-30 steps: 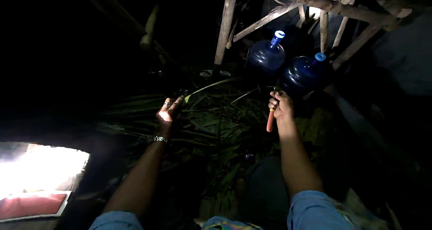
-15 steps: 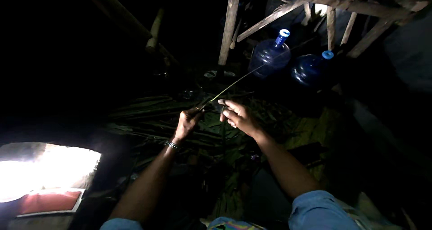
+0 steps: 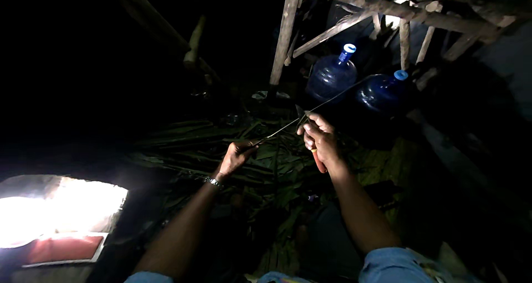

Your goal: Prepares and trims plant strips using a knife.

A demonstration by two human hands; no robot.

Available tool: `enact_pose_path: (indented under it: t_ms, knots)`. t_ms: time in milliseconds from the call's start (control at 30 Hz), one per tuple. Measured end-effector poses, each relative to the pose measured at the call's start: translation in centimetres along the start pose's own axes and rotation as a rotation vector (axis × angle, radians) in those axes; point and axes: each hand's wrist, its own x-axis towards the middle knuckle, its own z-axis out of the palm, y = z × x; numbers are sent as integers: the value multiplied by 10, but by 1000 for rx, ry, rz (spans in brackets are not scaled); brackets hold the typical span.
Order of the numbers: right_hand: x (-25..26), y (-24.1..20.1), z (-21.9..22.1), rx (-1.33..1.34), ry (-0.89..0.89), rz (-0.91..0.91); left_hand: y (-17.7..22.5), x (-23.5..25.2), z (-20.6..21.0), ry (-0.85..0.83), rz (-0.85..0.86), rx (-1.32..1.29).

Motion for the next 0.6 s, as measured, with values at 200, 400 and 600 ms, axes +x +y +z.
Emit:
enact_pose_path:
  t_ms: [200, 400, 600]
  knots:
    - [7, -13, -34, 86, 152, -59, -4, 1, 0, -39, 1, 3]
    - [15, -18, -70, 165, 383, -59, -13, 2, -27, 31, -11, 120]
    - [23, -11, -95, 264, 598, -73, -14, -6, -62, 384, -207, 77]
